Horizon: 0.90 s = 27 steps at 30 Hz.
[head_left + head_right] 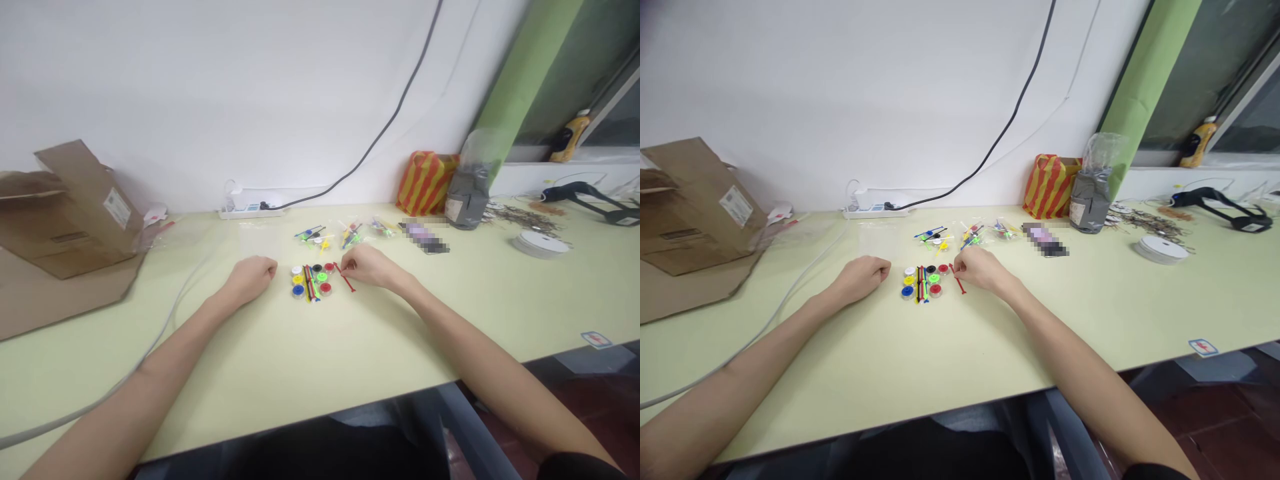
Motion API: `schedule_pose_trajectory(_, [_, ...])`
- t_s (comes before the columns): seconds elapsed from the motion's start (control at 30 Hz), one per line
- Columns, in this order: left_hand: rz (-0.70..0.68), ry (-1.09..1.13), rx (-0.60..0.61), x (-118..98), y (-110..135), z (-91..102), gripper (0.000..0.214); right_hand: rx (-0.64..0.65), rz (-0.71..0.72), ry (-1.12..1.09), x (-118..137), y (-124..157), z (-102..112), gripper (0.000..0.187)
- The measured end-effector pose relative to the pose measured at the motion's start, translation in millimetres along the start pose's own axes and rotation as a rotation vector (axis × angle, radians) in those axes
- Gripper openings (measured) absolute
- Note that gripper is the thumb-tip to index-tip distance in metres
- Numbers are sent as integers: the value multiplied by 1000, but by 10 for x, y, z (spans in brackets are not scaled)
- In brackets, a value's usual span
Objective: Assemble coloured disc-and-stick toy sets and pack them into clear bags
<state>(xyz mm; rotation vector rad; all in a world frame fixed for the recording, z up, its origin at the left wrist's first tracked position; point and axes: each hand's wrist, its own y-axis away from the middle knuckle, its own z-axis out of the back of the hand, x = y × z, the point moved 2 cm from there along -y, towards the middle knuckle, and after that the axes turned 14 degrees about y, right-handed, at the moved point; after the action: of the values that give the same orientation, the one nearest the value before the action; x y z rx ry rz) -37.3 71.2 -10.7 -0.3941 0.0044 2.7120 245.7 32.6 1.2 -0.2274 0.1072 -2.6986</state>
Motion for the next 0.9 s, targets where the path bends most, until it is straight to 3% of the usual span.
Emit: schedule_pose_trajectory(0.9, [-26,10,-12,-6,7,2,16,16,10,38,92,53,54,13])
